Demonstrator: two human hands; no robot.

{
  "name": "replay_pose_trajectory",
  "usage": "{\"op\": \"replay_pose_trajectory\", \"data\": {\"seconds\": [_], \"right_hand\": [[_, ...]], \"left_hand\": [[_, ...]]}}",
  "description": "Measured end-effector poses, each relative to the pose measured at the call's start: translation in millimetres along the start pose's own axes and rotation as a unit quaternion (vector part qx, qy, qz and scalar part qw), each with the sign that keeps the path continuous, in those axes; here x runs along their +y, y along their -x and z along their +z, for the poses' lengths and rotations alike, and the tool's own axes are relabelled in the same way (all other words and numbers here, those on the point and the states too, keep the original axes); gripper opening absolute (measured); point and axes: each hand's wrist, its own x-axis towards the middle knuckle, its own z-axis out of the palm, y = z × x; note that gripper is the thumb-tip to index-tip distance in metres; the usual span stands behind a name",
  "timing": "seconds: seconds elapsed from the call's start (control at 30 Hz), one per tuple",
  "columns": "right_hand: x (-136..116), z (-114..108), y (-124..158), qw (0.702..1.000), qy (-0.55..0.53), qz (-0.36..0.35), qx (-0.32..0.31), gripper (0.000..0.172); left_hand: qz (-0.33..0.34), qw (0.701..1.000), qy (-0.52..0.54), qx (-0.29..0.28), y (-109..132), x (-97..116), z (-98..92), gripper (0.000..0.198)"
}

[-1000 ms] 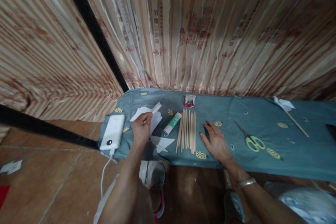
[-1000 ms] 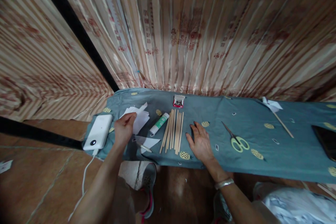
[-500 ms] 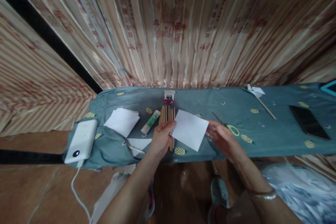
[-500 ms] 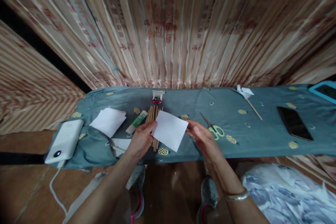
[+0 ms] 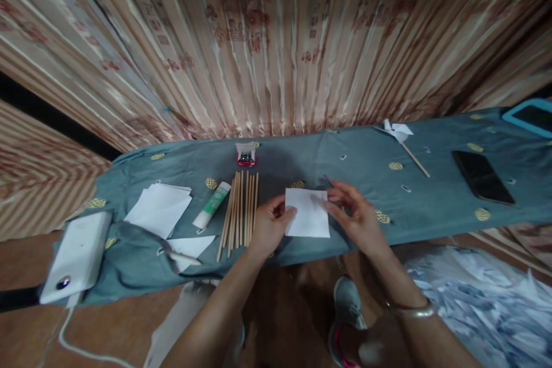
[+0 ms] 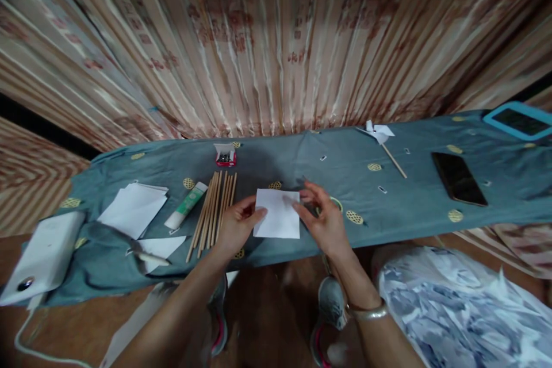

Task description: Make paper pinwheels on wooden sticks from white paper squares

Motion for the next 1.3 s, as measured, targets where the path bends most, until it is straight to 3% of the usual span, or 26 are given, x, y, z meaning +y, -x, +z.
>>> {"op": "replay_pose_trajectory", "data": {"seconds": [0.07, 0.17, 0.23, 0.33, 0.4, 0.47, 0.57, 0.67, 0.77, 0.87, 1.03, 1.3], "right_hand": [[-4.1, 1.8, 12.1, 0.984, 0.142, -0.105, 0.023, 0.045], [-6.7, 12.0, 31.9, 0.934, 0.267, -0.234, -0.051, 0.054], [-3.4, 20.4, 39.1, 0.909, 0.313, -0.268, -0.065, 0.042], [5.1, 27.6, 40.6, 0.889, 0.336, -0.306, -0.061, 0.029], [9.8, 27.3, 40.5, 0.883, 0.339, -0.317, -0.066, 0.028], [12.4, 24.3, 42.7, 0.880, 0.343, -0.320, -0.074, 0.027], [12.5, 19.0, 48.6, 0.882, 0.338, -0.317, -0.091, 0.026], [9.3, 16.5, 52.0, 0.896, 0.308, -0.299, -0.112, 0.024], [5.9, 15.9, 49.9, 0.917, 0.259, -0.266, -0.144, 0.024], [6.5, 14.9, 43.6, 0.945, 0.196, -0.202, -0.165, 0.019], [16.4, 15.5, 29.3, 0.979, 0.088, -0.083, -0.162, 0.015], [23.1, 32.5, 8.7, 0.983, 0.116, -0.091, -0.114, 0.016]], "left_hand": [[-0.001, 1.000, -0.008, 0.019, -0.2, -1.4, -0.3, 0.045], [-0.028, 0.999, -0.005, 0.036, 2.9, -5.9, 0.6, 0.078], [-0.049, 0.998, 0.002, 0.030, 6.6, -10.9, 0.7, 0.089], [-0.072, 0.997, -0.020, 0.001, 13.9, -16.1, -5.7, 0.089], [-0.054, 0.992, -0.108, -0.039, 20.6, -14.1, -15.7, 0.075], [0.029, 0.955, -0.279, -0.091, 28.3, -7.8, -28.2, 0.050], [0.220, 0.842, -0.485, -0.086, 39.0, 2.6, -42.4, 0.035], [0.331, 0.775, -0.530, -0.095, 43.9, 3.9, -44.2, 0.032], [0.346, 0.754, -0.542, -0.134, 43.3, -4.3, -39.4, 0.022], [0.328, 0.750, -0.555, -0.147, 40.9, -13.1, -36.7, 0.017], [0.290, 0.799, -0.511, -0.128, 36.9, -16.7, -38.5, 0.022], [0.238, 0.836, -0.489, -0.078, 30.0, -21.5, -39.7, 0.030]]}}
